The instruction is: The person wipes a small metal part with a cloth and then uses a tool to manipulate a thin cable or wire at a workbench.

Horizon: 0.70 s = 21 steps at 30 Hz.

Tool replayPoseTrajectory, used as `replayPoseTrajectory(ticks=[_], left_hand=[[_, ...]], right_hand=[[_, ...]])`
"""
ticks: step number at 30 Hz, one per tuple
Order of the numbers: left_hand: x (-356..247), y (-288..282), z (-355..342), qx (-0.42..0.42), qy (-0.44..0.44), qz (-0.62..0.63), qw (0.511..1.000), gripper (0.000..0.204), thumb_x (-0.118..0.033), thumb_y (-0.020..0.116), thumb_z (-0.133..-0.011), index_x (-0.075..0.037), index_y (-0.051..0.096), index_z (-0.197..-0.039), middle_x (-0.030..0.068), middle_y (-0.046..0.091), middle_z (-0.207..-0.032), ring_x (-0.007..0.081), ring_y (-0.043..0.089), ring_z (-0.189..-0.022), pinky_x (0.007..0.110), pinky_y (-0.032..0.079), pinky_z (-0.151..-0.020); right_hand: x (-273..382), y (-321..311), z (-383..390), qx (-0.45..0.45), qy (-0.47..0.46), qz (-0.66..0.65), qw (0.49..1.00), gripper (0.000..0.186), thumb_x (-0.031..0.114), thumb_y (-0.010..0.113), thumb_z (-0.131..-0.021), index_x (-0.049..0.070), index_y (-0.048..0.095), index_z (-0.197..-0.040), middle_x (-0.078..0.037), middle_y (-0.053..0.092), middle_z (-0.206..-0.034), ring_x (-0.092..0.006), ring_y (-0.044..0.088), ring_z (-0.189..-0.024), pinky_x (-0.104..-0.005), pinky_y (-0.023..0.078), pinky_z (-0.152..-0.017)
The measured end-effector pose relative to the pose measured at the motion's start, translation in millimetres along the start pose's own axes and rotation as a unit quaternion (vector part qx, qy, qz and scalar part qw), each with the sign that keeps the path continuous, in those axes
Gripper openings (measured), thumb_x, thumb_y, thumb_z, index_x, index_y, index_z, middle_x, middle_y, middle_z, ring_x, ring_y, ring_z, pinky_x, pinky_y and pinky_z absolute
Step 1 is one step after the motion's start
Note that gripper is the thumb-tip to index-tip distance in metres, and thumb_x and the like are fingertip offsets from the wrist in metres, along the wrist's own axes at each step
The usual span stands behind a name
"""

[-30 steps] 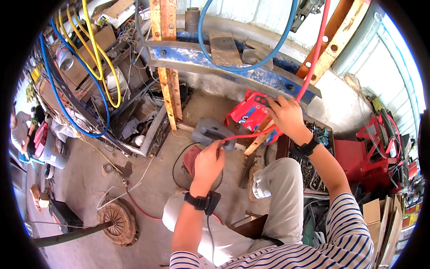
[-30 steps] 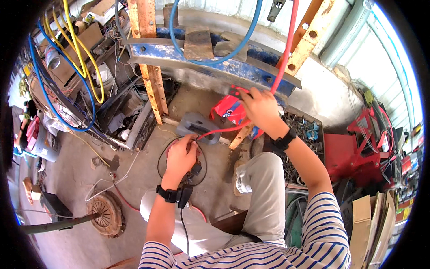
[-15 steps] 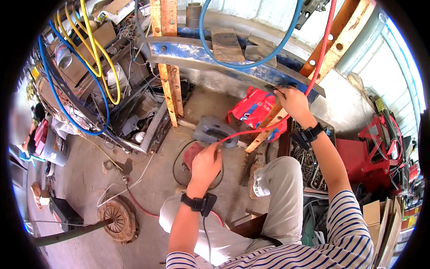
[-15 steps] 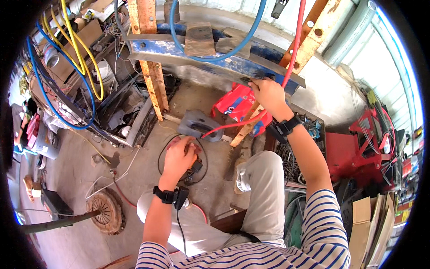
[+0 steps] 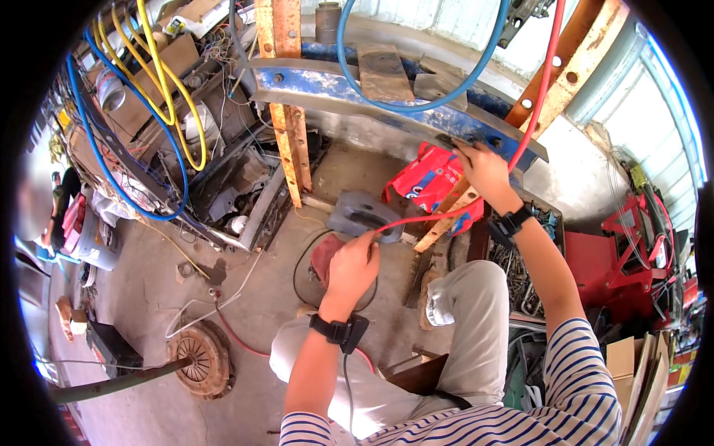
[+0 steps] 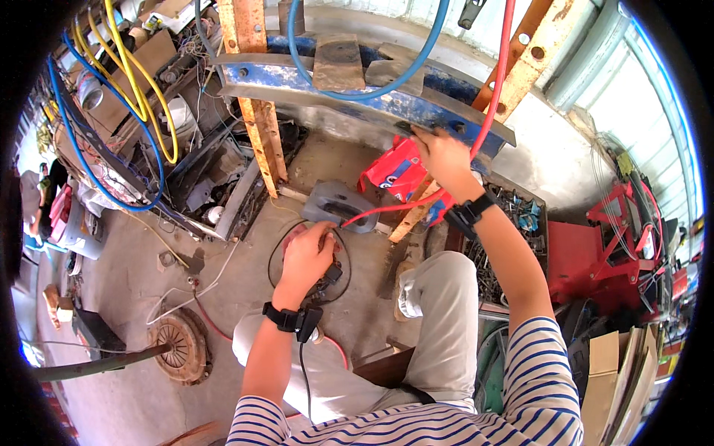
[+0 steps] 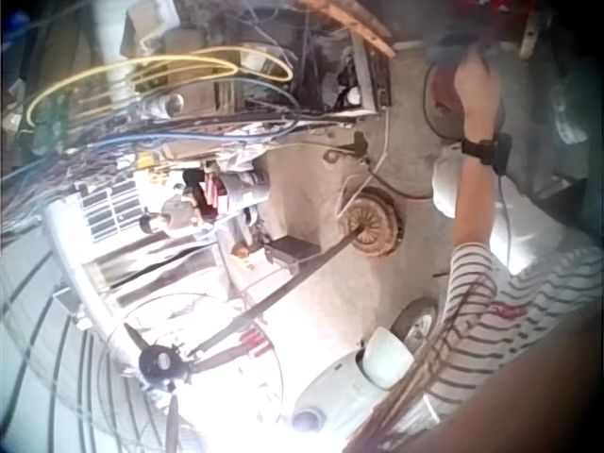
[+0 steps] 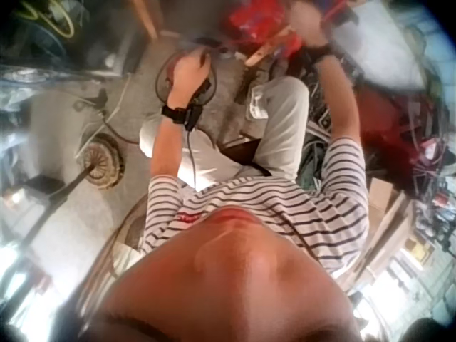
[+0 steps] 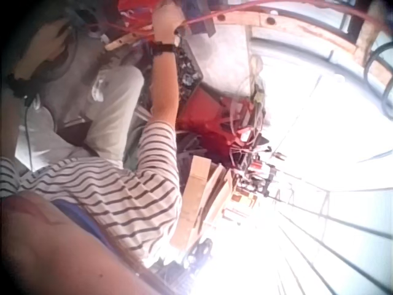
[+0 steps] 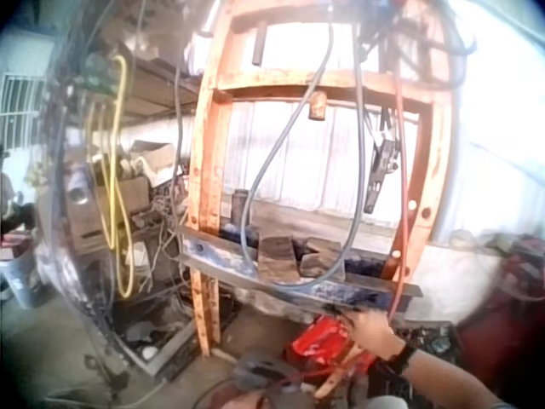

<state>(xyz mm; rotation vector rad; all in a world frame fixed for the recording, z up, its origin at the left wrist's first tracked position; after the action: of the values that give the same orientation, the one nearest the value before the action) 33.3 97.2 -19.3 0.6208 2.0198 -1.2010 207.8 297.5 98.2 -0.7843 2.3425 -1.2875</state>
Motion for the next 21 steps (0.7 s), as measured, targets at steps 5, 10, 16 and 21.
replayPoseTrajectory(ticks=[5,10,16,21], left_hand=[[-4,0,-1,0.013,0.001,-0.014,1.0,0.018,-0.013,0.054,-0.083,-0.007,0.062,-0.098,0.0123,0.063,-0.069,0.0272,0.062,-0.064,0.037,0.047,-0.058],[-2,-11,2,-0.006,-0.001,-0.019,1.0,0.018,-0.013,0.054,-0.083,-0.007,0.062,-0.098,0.0143,0.062,-0.07,0.0292,0.061,-0.065,0.038,0.047,-0.059],[-3,-8,0,0.007,-0.002,-0.024,1.0,0.018,-0.013,0.053,-0.083,-0.006,0.062,-0.098,0.0146,0.063,-0.072,0.0301,0.062,-0.066,0.039,0.048,-0.06],[-3,-12,-4,-0.019,0.015,-0.037,0.999,0.018,-0.013,0.053,-0.084,-0.006,0.062,-0.097,0.0136,0.064,-0.072,0.0299,0.062,-0.067,0.038,0.049,-0.061]], right_hand=[[7,0,-3,-0.001,-0.008,-0.023,1.0,0.025,0.03,0.053,-0.087,0.018,0.066,-0.104,-0.013,0.061,-0.078,-0.0335,0.062,-0.067,-0.0421,0.051,-0.059],[6,-12,13,0.02,0.011,0.012,1.0,0.025,0.029,0.054,-0.086,0.018,0.066,-0.105,-0.014,0.061,-0.076,-0.0333,0.062,-0.065,-0.042,0.051,-0.058],[26,3,-12,-0.009,-0.002,-0.015,1.0,0.025,0.029,0.053,-0.087,0.015,0.066,-0.103,-0.016,0.062,-0.08,-0.034,0.062,-0.065,-0.0418,0.052,-0.058],[34,-7,-14,0.061,0.008,0.087,0.994,0.028,0.031,0.05,-0.087,0.009,0.067,-0.09,-0.017,0.063,-0.08,-0.0339,0.064,-0.067,-0.0426,0.052,-0.059]])
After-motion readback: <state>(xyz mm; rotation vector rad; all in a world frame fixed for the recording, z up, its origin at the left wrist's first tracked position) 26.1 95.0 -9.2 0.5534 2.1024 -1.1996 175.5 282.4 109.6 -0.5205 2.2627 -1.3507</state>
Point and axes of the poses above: each hand's wrist, its own z-axis away from the middle knuckle, its own y-axis out of the palm, x = y × z, the point moved 8 cm from there along -z, towards the middle knuckle
